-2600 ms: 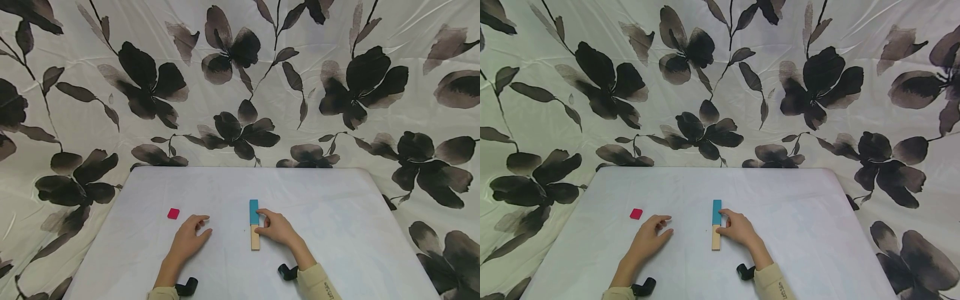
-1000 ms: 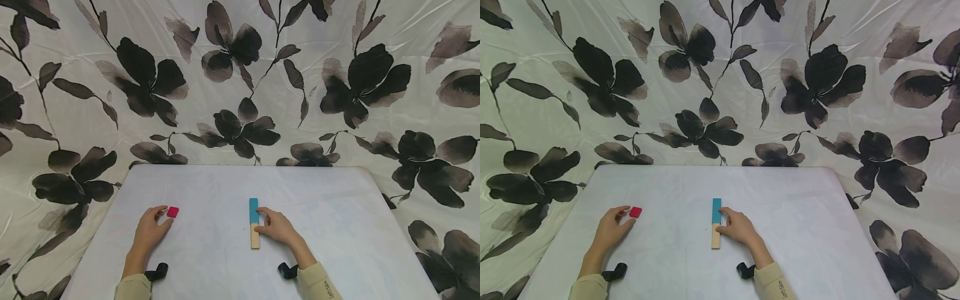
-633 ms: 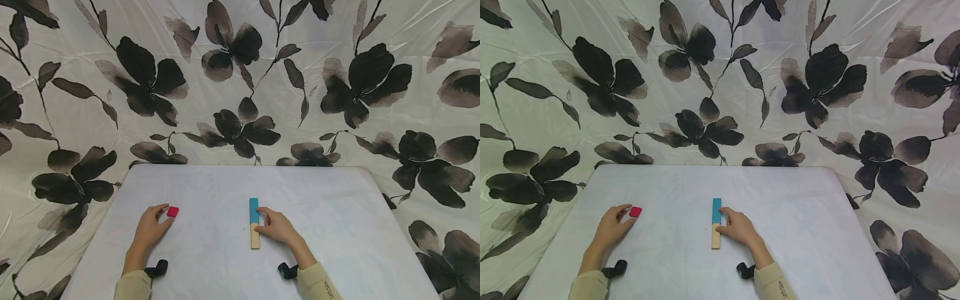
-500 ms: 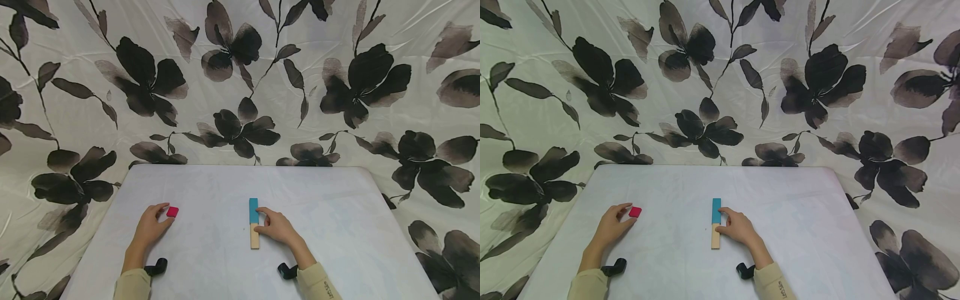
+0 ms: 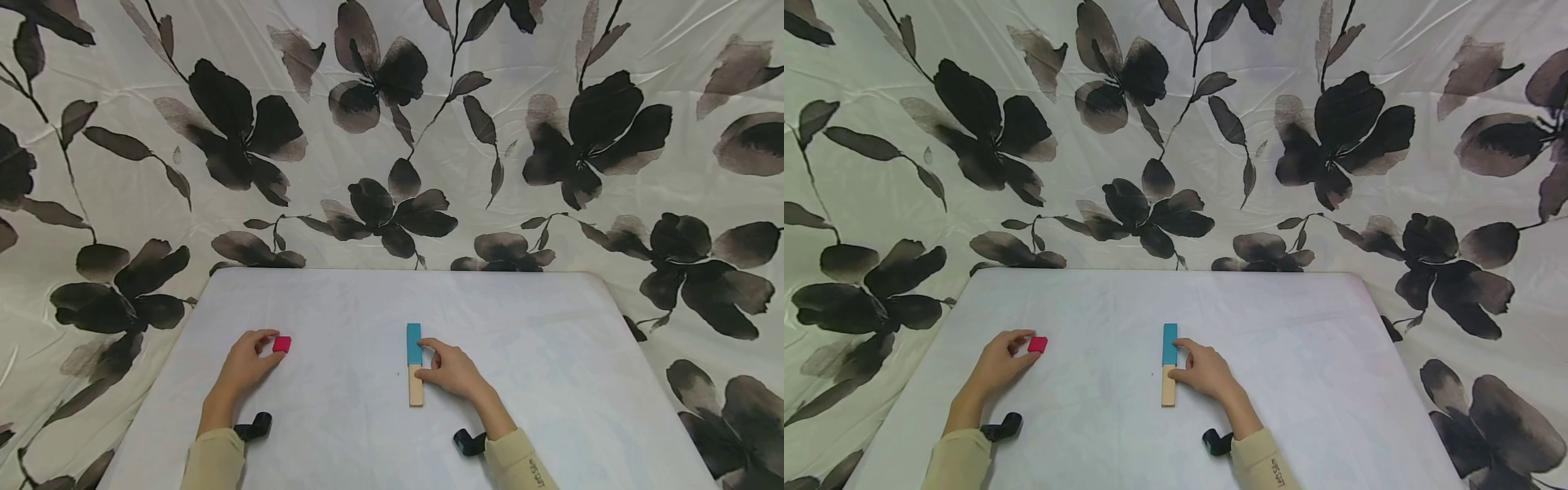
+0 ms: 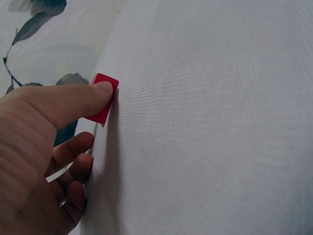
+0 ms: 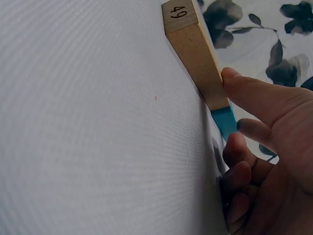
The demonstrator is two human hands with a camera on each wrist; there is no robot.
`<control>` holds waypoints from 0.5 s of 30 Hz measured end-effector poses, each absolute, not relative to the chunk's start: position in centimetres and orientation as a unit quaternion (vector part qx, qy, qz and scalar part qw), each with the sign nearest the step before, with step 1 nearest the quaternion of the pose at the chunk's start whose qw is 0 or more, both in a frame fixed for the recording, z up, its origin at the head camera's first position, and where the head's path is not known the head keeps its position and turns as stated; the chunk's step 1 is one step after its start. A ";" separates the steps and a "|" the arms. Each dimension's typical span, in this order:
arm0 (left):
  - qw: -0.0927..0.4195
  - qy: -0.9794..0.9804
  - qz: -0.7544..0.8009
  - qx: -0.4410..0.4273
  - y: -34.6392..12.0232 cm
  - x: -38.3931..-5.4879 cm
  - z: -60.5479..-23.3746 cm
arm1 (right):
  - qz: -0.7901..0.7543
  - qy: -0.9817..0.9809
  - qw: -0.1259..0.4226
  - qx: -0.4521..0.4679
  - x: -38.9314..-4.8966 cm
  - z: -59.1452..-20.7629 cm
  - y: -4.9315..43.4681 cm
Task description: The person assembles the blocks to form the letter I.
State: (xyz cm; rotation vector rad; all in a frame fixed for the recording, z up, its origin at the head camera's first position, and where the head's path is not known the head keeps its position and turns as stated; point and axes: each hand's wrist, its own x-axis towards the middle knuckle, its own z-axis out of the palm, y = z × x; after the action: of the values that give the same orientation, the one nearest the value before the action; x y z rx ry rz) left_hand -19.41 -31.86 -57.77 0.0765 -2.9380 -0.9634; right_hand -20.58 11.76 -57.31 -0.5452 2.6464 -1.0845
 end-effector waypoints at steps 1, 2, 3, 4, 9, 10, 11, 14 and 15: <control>0.023 -0.950 -0.311 0.025 -31.9 -19.5 -57.8 | -0.371 0.902 0.115 -0.186 -20.6 -57.3 11.8; 0.022 -0.950 -0.310 0.025 -31.9 -19.5 -57.8 | -0.372 0.902 0.116 -0.186 -20.6 -57.3 11.8; 0.022 -0.950 -0.311 0.025 -31.9 -19.6 -57.9 | -0.372 0.902 0.116 -0.186 -20.6 -57.2 11.8; 0.023 -0.950 -0.311 0.025 -31.9 -19.6 -57.9 | -0.372 0.902 0.116 -0.186 -20.6 -57.2 11.8; 0.028 -0.949 -0.312 0.033 -31.9 -19.7 -58.2 | -0.370 0.903 0.115 -0.187 -20.6 -57.3 11.8; 0.029 -0.949 -0.312 0.037 -31.9 -19.8 -58.2 | -0.371 0.902 0.115 -0.187 -20.6 -57.3 11.8; 0.030 -0.948 -0.314 0.040 -31.8 -19.8 -58.3 | -0.371 0.902 0.115 -0.187 -20.6 -57.3 11.8; 0.031 -0.946 -0.318 0.049 -31.7 -19.9 -58.2 | -0.371 0.902 0.115 -0.189 -20.6 -57.4 11.9; 0.033 -0.946 -0.319 0.051 -31.6 -19.9 -58.2 | -0.371 0.902 0.115 -0.189 -20.6 -57.4 11.9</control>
State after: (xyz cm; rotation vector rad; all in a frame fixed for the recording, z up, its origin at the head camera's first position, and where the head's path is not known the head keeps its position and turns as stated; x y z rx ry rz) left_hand -19.93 -31.60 -58.17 0.1554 -2.9105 -0.9804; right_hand -20.64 11.85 -57.36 -0.5530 2.6441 -1.0868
